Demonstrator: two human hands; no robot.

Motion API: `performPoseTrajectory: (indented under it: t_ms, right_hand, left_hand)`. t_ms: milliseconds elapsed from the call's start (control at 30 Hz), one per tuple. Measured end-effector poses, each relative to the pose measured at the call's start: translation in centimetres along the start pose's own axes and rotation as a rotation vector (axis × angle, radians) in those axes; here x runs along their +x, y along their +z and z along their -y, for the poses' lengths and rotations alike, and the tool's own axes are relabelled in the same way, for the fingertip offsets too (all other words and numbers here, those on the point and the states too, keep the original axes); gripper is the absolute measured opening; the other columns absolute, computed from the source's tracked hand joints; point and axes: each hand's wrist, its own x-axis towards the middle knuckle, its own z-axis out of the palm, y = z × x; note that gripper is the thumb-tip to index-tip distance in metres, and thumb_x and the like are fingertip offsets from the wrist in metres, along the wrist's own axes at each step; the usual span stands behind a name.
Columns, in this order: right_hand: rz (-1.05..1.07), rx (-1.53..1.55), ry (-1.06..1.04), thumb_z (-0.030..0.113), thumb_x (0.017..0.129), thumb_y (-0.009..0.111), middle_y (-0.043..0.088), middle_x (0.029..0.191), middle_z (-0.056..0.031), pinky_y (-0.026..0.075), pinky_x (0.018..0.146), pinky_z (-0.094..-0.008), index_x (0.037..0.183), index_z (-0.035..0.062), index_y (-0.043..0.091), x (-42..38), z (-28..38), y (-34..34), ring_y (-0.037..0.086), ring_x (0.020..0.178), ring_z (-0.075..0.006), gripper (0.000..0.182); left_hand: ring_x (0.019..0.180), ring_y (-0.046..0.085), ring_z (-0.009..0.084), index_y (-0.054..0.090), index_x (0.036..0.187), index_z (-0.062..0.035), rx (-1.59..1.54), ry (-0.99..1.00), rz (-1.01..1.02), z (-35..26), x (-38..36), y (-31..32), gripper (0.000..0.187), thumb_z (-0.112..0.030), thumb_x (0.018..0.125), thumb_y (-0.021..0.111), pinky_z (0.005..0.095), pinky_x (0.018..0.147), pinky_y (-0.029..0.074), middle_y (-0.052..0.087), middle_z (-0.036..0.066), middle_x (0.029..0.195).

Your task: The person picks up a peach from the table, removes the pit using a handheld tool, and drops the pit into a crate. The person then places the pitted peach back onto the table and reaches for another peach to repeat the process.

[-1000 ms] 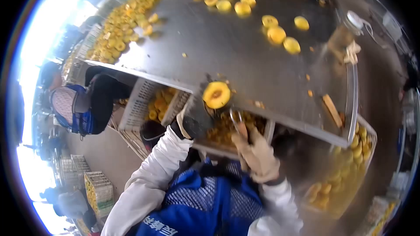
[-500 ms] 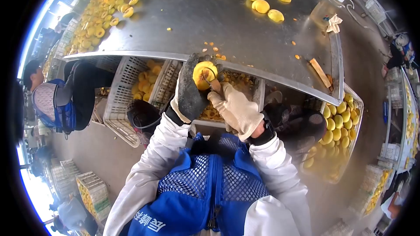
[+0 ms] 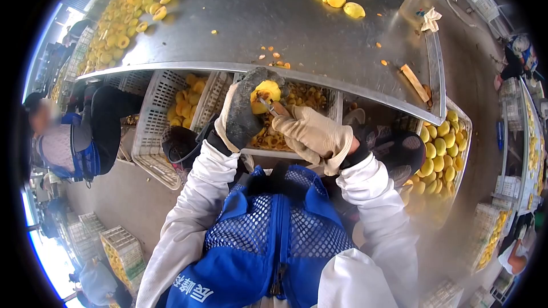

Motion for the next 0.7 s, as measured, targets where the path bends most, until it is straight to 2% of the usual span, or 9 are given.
performPoseTrajectory:
  t_ms: [67,167,267,400,433,500,567,600,700]
  right_hand:
    - [0.09,0.024,-0.146,0.029,0.1,0.058,0.059,0.065,-0.0012,0.042,0.05,-0.024,0.1,0.0008,0.062,0.0,0.1,0.2,0.055,0.054,-0.0078,0.028]
    - [-0.268,-0.604,0.026,0.028,0.101,0.055,0.055,0.062,0.0025,0.038,0.044,-0.0202,0.098,0.0001,0.062,-0.9,1.9,1.9,0.049,0.048,-0.0046,0.029]
    - [0.11,0.375,0.148,0.033,0.102,0.056,0.052,0.063,0.0019,0.036,0.041,-0.0176,0.104,-0.0015,0.063,-1.0,0.0,0.2,0.043,0.044,-0.0025,0.035]
    - [0.339,1.017,0.1,0.034,0.101,0.058,0.05,0.06,0.0018,0.033,0.035,-0.0122,0.102,-0.0019,0.06,-0.4,-2.5,0.8,0.039,0.039,-0.0017,0.036]
    - [0.338,1.02,0.102,0.034,0.101,0.058,0.05,0.06,0.0018,0.033,0.035,-0.0122,0.102,-0.0019,0.06,-0.3,-2.9,1.0,0.039,0.039,-0.0017,0.036]
    - [0.462,1.253,0.12,0.034,0.103,0.056,0.048,0.059,0.0022,0.032,0.033,-0.0119,0.104,-0.0023,0.059,0.3,-3.9,1.3,0.038,0.038,-0.0013,0.036]
    - [0.542,1.219,0.018,0.034,0.102,0.057,0.046,0.057,0.003,0.031,0.03,-0.0138,0.105,-0.0024,0.058,1.0,-4.7,1.6,0.036,0.036,-0.001,0.037]
    - [0.434,1.178,-0.009,0.035,0.102,0.057,0.044,0.056,0.0032,0.03,0.029,-0.0148,0.105,-0.0024,0.058,0.9,-4.6,2.0,0.034,0.035,-0.0016,0.038]
    - [0.378,1.182,-0.025,0.037,0.102,0.056,0.043,0.055,0.0031,0.029,0.027,-0.0162,0.105,-0.0027,0.059,1.1,-5.5,2.1,0.031,0.033,-0.0031,0.04]
  left_hand:
    - [0.099,0.067,0.0314,0.065,0.115,0.0014,0.008,-0.039,-0.005,-0.2,0.0,0.0,0.051,0.009,0.064,0.068,0.0344,0.088,0.053,0.068,0.016,0.109]
    - [0.098,0.067,0.0301,0.064,0.116,0.0019,-0.024,0.067,0.009,0.2,-0.3,0.0,0.048,0.006,0.069,0.066,0.0337,0.087,0.054,0.069,0.015,0.108]
    - [0.098,0.068,0.0267,0.064,0.118,0.0021,0.098,0.198,0.005,0.2,-0.1,0.0,0.043,0.0,0.075,0.063,0.0319,0.087,0.054,0.069,0.015,0.108]
    - [0.096,0.068,0.02,0.064,0.118,0.0012,-0.431,-0.219,-0.039,-0.9,-0.5,0.8,0.029,-0.007,0.09,0.06,0.0296,0.082,0.055,0.07,0.011,0.108]
    - [0.095,0.068,0.0179,0.064,0.117,0.0009,-0.786,-0.43,-0.118,-1.4,-0.4,1.2,0.025,-0.009,0.094,0.06,0.0289,0.08,0.055,0.07,0.01,0.108]
    - [0.094,0.067,0.0149,0.064,0.116,0.0005,-0.816,-0.43,-0.192,0.1,-0.3,2.4,0.023,-0.012,0.098,0.06,0.0268,0.077,0.055,0.069,0.008,0.106]
    - [0.088,0.067,0.0144,0.064,0.117,0.0005,-0.56,-0.189,-0.343,1.1,-0.4,3.2,0.024,-0.012,0.097,0.06,0.0262,0.075,0.056,0.068,0.008,0.102]
    - [0.08,0.066,0.0151,0.064,0.115,0.0005,-0.01,0.069,-0.36,0.8,-0.2,2.9,0.024,-0.014,0.098,0.059,0.0261,0.072,0.056,0.068,0.009,0.1]
    - [0.094,0.066,0.0178,0.059,0.121,-0.0002,-0.277,-0.188,-0.425,0.6,-0.6,2.8,0.031,-0.004,0.091,0.061,0.0305,0.081,0.056,0.065,0.008,0.103]
